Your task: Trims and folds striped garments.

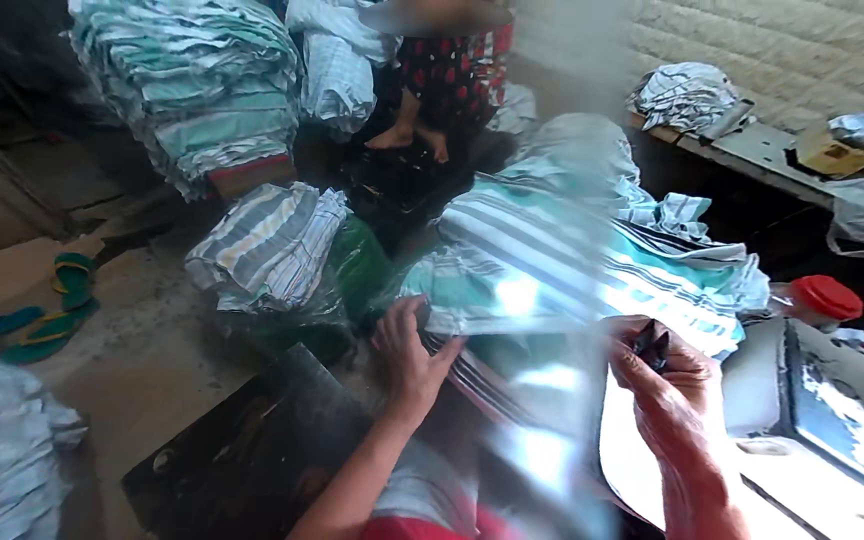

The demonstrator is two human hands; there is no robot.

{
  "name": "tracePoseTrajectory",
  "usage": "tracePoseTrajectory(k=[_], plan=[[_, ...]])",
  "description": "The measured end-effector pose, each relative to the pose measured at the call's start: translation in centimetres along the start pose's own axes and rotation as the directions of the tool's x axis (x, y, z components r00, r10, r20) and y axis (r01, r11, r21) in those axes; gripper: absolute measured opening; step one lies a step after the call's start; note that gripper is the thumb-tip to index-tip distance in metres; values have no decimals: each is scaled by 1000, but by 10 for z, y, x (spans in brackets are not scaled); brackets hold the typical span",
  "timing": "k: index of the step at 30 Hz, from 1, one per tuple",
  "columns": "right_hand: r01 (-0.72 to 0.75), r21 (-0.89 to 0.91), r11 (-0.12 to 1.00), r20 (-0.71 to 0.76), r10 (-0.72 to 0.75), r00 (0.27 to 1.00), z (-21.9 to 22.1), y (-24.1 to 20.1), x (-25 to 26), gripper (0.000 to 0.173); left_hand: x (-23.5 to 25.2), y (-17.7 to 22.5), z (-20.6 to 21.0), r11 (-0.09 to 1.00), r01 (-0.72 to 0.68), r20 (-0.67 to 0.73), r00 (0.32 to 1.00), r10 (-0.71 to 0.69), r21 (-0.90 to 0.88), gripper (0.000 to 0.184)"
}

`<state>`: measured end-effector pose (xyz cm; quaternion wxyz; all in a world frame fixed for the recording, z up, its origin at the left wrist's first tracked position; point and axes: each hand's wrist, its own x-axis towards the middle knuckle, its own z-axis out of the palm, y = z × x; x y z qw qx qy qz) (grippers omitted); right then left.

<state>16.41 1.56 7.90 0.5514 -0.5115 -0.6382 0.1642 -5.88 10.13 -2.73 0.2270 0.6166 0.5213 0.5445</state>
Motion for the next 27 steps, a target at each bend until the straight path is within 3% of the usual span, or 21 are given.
tracePoseTrajectory(k=[4, 6, 8, 9, 11, 13, 14, 17, 19, 20, 22, 24, 26, 27], plan=[[117, -328, 938, -57, -143, 988, -18, -2, -2, 14, 17, -5, 7, 978, -195, -56, 978, 199, 68, 48], [142, -472, 870, -74, -200, 977, -30, 0, -4, 17, 25, -15, 4, 929, -368, -166, 915, 367, 26, 25], [147, -641, 754, -26, -213, 977, -38, 4, -11, 20, 27, -25, -6, 842, -530, -218, 814, 539, 103, 16], [139, -711, 689, 17, -181, 983, -38, 9, -17, 19, 26, -32, -10, 810, -565, -183, 789, 587, 158, 15], [108, -772, 627, 121, -21, 992, -36, 25, -29, 15, 18, -48, -18, 807, -559, 3, 822, 569, 192, 20], [37, -768, 639, 171, 148, 974, -38, 39, -36, 15, 10, -60, -30, 867, -474, 249, 868, 430, 154, 26], [3, -758, 652, 150, 170, 974, -40, 39, -37, 20, 5, -64, -36, 899, -420, 292, 881, 372, 124, 31], [-97, -668, 738, -16, 116, 993, -43, 32, -31, 34, -15, -58, -51, 974, -227, 188, 956, 227, -20, 34], [-105, -571, 815, -47, 95, 994, -36, 24, -22, 29, -28, -40, -51, 980, -66, 124, 988, 90, -189, 27], [-77, -524, 848, -18, 79, 997, -31, 21, -18, 25, -32, -30, -51, 951, 47, 157, 988, 2, -307, 26], [34, -450, 892, 122, 24, 992, -15, 17, -11, 20, -36, -10, -45, 771, 349, 307, 929, -209, -533, 31], [156, -464, 872, 285, -19, 958, 5, 12, -4, 27, -35, 6, -37, 455, 640, 489, 768, -414, -620, 34], [212, -510, 834, 379, -3, 925, 26, 11, 0, 28, -30, 14, -31, 181, 772, 617, 605, -503, -609, 31], [177, -515, 838, 401, 53, 914, 36, 16, 2, 27, -28, 15, -27, 86, 781, 644, 567, -515, -619, 28]])
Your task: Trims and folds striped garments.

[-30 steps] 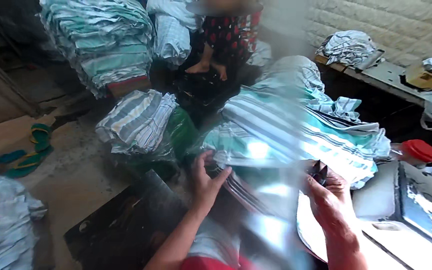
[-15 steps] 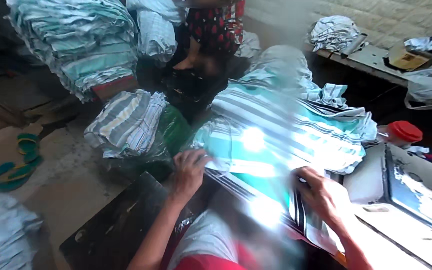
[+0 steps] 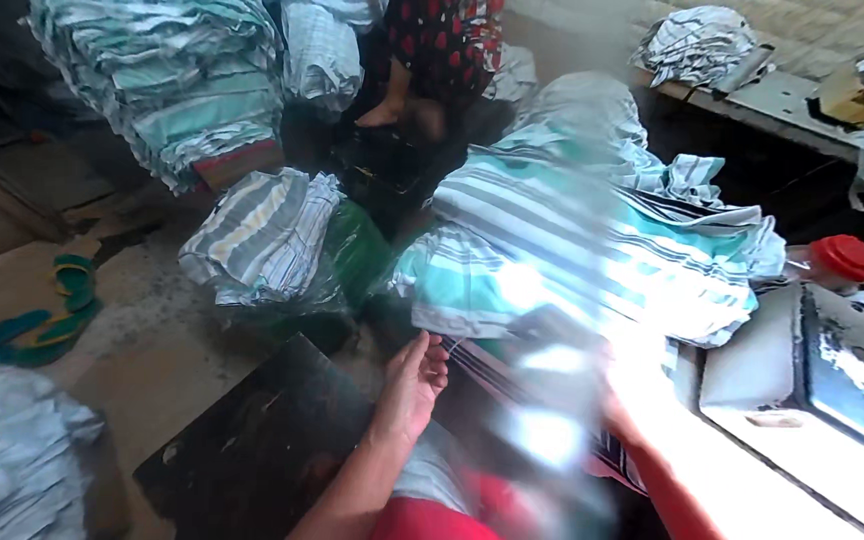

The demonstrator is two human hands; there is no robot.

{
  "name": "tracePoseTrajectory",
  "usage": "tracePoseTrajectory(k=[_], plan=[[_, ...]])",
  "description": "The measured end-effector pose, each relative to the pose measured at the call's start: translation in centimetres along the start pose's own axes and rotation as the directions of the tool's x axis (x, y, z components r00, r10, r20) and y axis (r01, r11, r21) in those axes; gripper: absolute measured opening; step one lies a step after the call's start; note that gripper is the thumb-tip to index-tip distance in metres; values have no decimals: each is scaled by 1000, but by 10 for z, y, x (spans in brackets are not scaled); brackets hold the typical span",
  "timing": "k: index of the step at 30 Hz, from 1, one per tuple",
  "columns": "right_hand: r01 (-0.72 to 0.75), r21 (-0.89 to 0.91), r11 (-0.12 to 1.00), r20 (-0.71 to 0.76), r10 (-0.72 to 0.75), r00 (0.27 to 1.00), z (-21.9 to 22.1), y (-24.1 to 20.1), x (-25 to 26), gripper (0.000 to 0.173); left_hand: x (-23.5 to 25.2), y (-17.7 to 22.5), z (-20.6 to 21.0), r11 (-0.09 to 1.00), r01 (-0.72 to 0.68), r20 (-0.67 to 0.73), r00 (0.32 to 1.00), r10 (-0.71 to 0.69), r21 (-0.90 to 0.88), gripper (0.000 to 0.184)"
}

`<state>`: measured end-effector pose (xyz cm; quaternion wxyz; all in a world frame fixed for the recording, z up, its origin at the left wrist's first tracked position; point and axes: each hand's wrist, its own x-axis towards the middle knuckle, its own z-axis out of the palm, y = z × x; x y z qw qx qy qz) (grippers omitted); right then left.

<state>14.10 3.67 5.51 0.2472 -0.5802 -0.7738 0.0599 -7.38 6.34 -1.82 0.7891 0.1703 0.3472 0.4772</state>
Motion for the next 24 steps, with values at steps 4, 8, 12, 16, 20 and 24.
tracePoseTrajectory(k=[4, 8, 12, 16, 20, 24], plan=[[-84, 94, 992, 36, 81, 996, 14, 8, 8, 20, 8, -1, 7, 985, 59, 15, 998, -58, -162, 21], [-97, 290, 952, -26, 109, 994, 9, 12, 8, 22, 12, 2, 13, 955, 153, 206, 973, -101, -255, 35], [-41, 317, 947, -84, 71, 994, -3, 6, 2, 16, 22, 10, 23, 966, 173, 374, 923, -92, -191, 51], [-60, 284, 957, -62, 81, 995, 2, 14, 5, 21, 24, 8, 34, 895, -401, 80, 916, 393, 195, 37], [-64, 238, 969, 38, 56, 998, 16, 27, 2, 28, 18, 4, 37, 909, -412, -48, 908, 416, 68, 24], [-139, 291, 946, 70, 124, 990, 8, 18, 8, 53, 11, 6, 35, 943, -333, -61, 941, 334, 24, 10]])
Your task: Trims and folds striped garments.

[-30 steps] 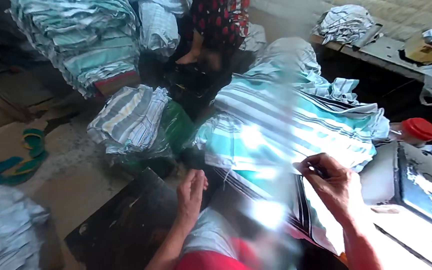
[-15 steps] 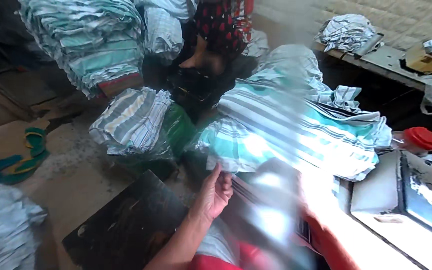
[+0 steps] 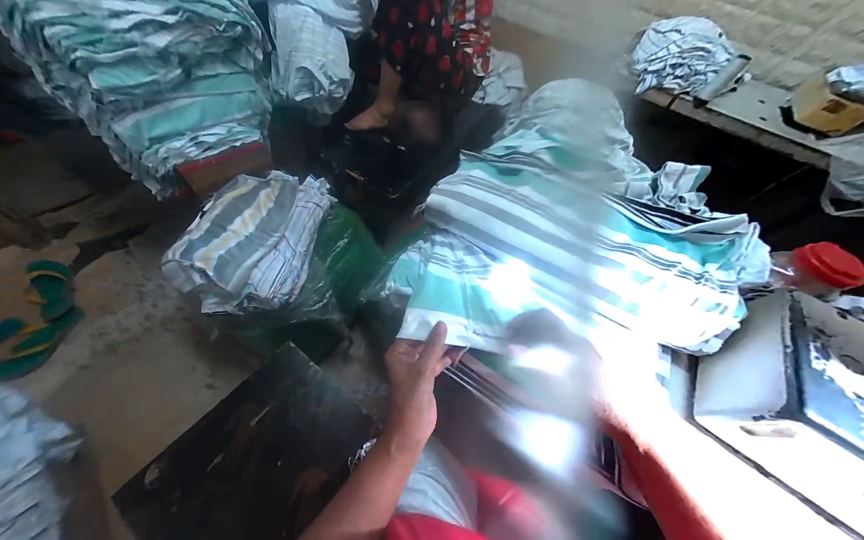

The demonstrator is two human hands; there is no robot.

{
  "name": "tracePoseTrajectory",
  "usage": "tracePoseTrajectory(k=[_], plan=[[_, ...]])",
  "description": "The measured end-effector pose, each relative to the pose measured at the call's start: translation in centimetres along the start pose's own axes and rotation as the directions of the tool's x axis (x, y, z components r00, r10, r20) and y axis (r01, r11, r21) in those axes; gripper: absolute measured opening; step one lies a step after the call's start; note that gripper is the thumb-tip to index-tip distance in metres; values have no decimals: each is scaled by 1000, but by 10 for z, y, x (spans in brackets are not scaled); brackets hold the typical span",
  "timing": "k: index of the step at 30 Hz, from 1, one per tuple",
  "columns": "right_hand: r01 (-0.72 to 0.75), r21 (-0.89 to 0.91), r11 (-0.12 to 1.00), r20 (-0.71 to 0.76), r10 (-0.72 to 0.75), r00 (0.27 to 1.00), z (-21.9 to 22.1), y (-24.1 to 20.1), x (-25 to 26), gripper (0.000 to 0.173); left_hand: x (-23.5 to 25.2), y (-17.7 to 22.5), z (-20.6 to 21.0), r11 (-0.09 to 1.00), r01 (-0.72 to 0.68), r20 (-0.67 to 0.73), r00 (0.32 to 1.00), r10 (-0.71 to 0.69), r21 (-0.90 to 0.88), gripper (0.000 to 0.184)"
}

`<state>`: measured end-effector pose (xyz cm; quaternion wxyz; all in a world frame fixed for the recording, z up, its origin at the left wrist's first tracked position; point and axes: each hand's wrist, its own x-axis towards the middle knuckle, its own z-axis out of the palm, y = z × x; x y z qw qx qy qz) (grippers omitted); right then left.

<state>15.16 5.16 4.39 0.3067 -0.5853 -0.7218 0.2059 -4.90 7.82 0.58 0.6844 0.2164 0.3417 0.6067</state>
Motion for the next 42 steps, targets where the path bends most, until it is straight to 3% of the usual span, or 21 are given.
tracePoseTrajectory(k=[3, 7, 12, 15, 26, 34, 42], plan=[[16, 39, 999, -54, -14, 998, 5, -8, 8, 45, 0, 1, -1, 999, 3, 8, 1000, -4, 45, 22], [123, -52, 991, -22, -124, 992, 6, -6, 14, 45, 1, 1, -1, 998, 17, 5, 1000, -17, 63, 25], [73, -77, 994, 33, -71, 997, 8, -6, 7, 57, 3, 1, -4, 993, 6, 53, 999, -12, 114, 28], [67, -114, 991, 9, -66, 998, 12, -2, 0, 54, 3, 1, -4, 994, 18, 59, 998, -24, 112, 30], [25, -111, 994, -95, -36, 995, 21, 5, 4, 50, 0, 5, 0, 997, 42, 38, 998, -44, 66, 27], [145, -133, 981, -56, -154, 987, 22, 2, 16, 46, -1, 4, 2, 993, -10, 35, 999, 6, 121, 19], [153, -177, 972, 35, -149, 988, 12, -3, 30, 51, 0, 6, 0, 989, -42, 54, 998, 35, 143, 14]])
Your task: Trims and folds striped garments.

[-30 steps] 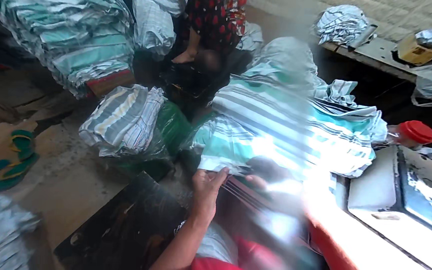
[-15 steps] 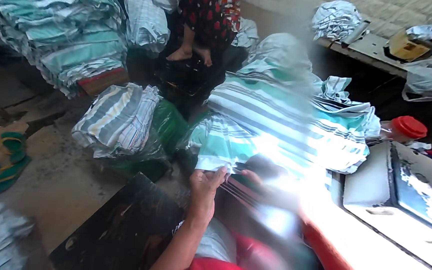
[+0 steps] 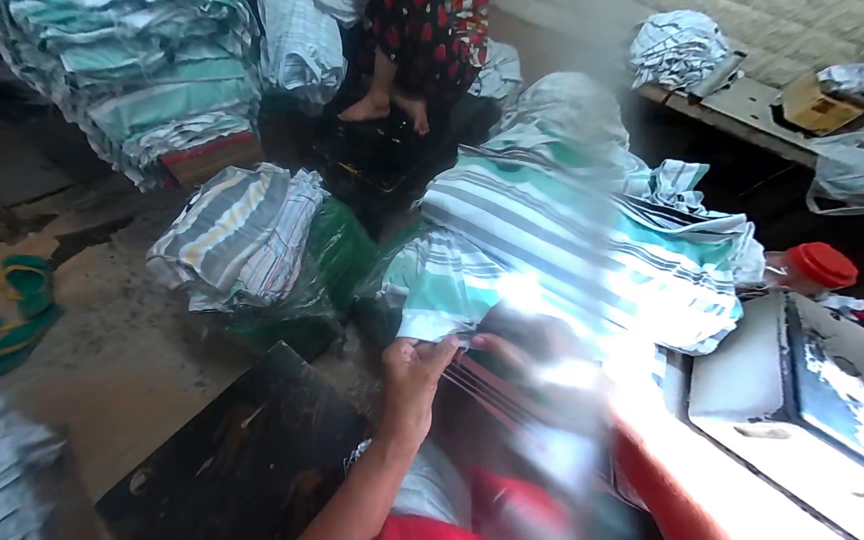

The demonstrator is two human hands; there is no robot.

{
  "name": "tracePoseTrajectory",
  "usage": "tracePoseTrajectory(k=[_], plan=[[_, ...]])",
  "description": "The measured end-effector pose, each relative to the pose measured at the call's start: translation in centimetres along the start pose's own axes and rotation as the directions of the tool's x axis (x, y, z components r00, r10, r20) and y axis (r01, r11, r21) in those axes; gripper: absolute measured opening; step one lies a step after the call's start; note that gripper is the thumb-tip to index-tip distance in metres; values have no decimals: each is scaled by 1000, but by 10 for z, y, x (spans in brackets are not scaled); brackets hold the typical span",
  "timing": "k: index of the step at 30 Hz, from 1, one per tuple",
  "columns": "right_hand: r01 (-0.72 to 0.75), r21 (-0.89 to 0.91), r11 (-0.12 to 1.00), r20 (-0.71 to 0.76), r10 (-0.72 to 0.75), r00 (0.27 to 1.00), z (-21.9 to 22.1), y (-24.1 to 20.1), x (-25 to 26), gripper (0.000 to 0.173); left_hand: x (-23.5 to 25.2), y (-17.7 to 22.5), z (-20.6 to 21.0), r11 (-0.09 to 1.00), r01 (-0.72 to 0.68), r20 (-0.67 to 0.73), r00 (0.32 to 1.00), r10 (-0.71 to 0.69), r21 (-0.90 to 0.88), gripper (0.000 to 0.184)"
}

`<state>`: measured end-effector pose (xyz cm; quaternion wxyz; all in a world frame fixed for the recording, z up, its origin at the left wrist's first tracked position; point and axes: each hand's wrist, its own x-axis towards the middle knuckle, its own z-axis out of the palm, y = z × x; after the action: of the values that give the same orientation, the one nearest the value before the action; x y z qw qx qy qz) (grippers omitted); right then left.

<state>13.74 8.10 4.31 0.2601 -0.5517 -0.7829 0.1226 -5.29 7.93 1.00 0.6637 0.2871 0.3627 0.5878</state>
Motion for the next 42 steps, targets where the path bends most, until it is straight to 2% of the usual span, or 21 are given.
tracePoseTrajectory(k=[6, 8, 13, 17, 21, 24, 26, 29, 34, 42], plan=[[-22, 32, 999, -36, 23, 999, 4, 1, -3, 42, 0, -1, -1, 999, 39, -19, 999, -39, -10, 14], [-54, 38, 998, -16, 55, 998, 3, -1, -2, 46, 0, -1, -1, 999, 48, -21, 999, -48, -8, 15], [-11, 2, 1000, -15, 11, 1000, 6, -3, -3, 47, 1, -1, -2, 999, 33, -17, 999, -33, -3, 13], [-31, -60, 998, 9, 32, 999, 6, -8, 2, 54, 1, 0, -1, 999, 46, -25, 999, -46, -9, 11], [-183, -124, 975, -110, 169, 979, 2, -11, 0, 47, 0, 1, -2, 998, 62, -33, 997, -63, -27, 12], [-283, -197, 939, -194, 246, 950, -7, -12, -1, 48, 0, 2, -2, 987, 72, -48, 996, -80, -144, 14], [-302, -173, 938, -228, 260, 938, -10, -14, -3, 47, -1, 5, -3, 960, 126, -58, 988, -145, -251, 9], [-234, -62, 970, -176, 221, 959, -9, -20, -8, 47, -3, 7, -6, 931, 155, -74, 979, -189, -330, 7], [-73, -50, 996, -97, 68, 993, 7, -16, -11, 48, -3, 4, -9, 946, 87, -66, 991, -113, -313, 11], [-52, -86, 995, -83, 45, 996, 13, -17, -5, 49, -3, 1, -6, 965, 61, -44, 996, -75, -257, 12]])
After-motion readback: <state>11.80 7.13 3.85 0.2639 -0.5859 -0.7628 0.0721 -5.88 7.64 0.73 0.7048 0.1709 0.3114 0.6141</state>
